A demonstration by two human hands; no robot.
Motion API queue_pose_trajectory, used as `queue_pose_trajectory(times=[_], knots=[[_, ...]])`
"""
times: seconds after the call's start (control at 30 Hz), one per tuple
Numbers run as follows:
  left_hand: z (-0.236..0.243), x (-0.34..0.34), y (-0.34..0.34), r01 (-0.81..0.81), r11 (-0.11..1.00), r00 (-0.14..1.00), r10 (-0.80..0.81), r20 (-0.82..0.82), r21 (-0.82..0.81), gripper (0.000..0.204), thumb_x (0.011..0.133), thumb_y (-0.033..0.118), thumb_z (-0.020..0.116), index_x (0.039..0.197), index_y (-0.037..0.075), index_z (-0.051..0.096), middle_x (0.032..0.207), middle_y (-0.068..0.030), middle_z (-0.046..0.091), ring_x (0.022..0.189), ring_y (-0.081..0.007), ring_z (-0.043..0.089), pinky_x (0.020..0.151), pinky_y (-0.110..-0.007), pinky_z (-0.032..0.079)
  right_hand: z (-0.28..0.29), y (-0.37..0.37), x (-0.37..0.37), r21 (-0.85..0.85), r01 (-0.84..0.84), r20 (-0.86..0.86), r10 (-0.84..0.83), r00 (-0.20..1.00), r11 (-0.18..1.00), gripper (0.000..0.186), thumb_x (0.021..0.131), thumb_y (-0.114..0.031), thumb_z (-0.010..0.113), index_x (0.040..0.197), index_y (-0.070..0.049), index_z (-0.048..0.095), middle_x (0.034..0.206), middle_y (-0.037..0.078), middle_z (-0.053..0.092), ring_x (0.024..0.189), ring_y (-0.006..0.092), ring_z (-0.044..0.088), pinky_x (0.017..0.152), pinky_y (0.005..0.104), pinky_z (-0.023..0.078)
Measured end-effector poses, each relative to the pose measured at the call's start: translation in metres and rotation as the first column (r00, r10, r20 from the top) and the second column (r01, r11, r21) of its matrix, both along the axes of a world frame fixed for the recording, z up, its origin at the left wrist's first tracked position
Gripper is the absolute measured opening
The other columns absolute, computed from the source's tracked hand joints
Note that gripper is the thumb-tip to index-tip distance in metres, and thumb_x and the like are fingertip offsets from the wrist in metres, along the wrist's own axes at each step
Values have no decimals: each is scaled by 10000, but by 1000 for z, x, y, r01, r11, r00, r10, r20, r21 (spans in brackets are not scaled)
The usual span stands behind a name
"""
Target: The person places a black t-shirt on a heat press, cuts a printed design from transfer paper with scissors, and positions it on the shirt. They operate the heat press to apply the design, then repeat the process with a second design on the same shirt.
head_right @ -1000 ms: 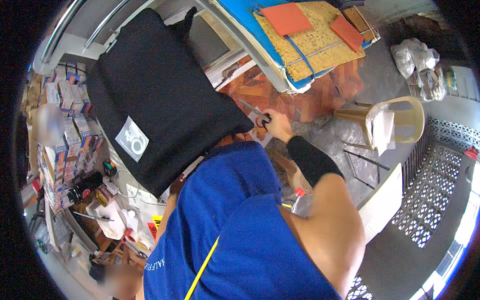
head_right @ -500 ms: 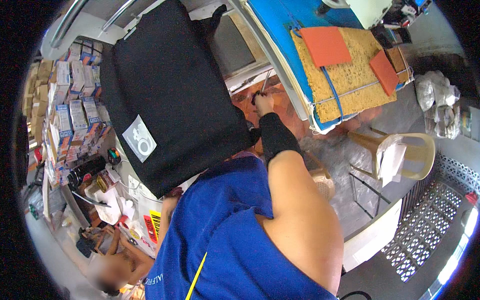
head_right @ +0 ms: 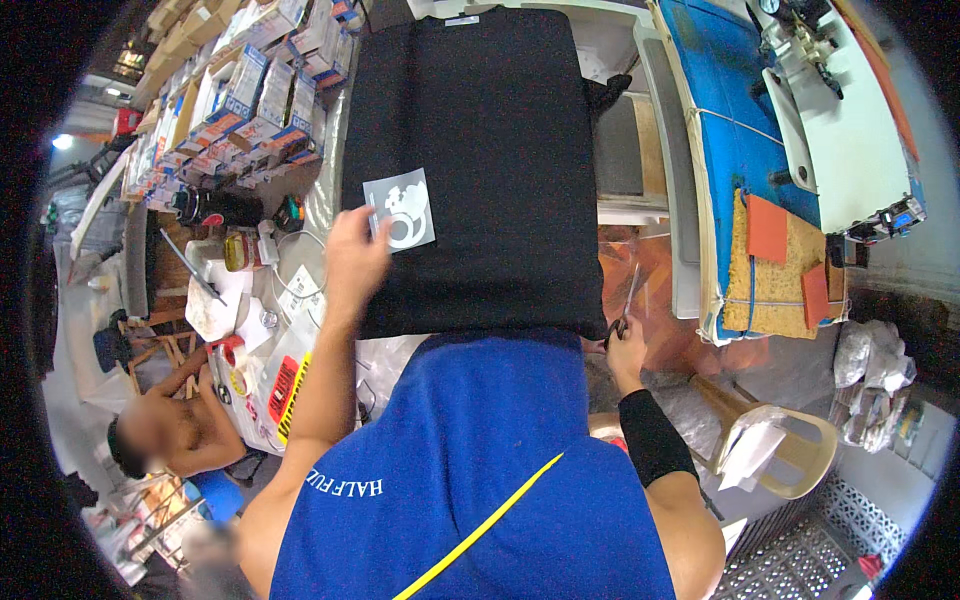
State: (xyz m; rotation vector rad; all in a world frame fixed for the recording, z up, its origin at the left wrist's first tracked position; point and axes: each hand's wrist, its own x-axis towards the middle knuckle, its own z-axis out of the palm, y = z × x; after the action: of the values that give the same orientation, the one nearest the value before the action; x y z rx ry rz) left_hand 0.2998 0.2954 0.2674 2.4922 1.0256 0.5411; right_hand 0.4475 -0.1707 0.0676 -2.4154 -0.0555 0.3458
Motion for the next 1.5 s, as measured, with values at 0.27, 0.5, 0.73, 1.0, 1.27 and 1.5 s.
queue_pose_trajectory(times=[0.27,0.5,0.73,1.0,1.27,1.5], knots=[[-30,30,-19,500,860,866,-494,-77,103,306,911,341,752,1126,124,735,1212,-112,622,1243,-337,569,1144,-594,350,91,12,10,-35,-12,122,17,992,999,423,886,-233,836,1192,-22,633,733,109,685,632,148,628,634,338,522],[-44,29,-12,621,729,770,-636,-49,287,148,877,174,739,1020,136,742,1148,-55,666,1255,-287,600,1220,-619,298,140,32,-34,329,-127,120,92,989,936,537,895,-92,819,1334,9,527,911,111,735,770,138,703,737,294,578],[-57,60,-19,545,771,781,-610,136,329,139,887,124,695,1006,100,763,1114,-48,754,1218,-327,659,1118,-633,429,177,155,-42,640,27,-547,431,717,768,497,974,-200,760,1396,-32,559,1005,108,682,796,176,712,603,302,615],[-63,57,-31,618,731,724,-672,152,288,181,868,106,724,1044,95,765,1143,-60,749,1236,-347,650,1094,-648,446,182,216,-52,615,121,-619,383,685,779,465,968,-334,770,1256,2,628,814,21,640,622,101,650,446,245,524],[-58,53,-35,629,736,724,-672,155,252,199,860,70,745,1056,96,757,1165,-70,747,1234,-362,658,1087,-641,456,179,225,-56,614,122,-565,326,758,780,470,951,-345,791,1220,11,642,760,2,615,574,87,623,419,236,482],[-56,52,-35,632,732,721,-676,154,255,189,860,95,725,1044,93,764,1153,-73,745,1231,-365,652,1083,-661,445,177,224,-55,598,84,-545,328,771,797,465,950,-334,795,1222,11,644,734,-4,606,558,75,608,418,238,453]])
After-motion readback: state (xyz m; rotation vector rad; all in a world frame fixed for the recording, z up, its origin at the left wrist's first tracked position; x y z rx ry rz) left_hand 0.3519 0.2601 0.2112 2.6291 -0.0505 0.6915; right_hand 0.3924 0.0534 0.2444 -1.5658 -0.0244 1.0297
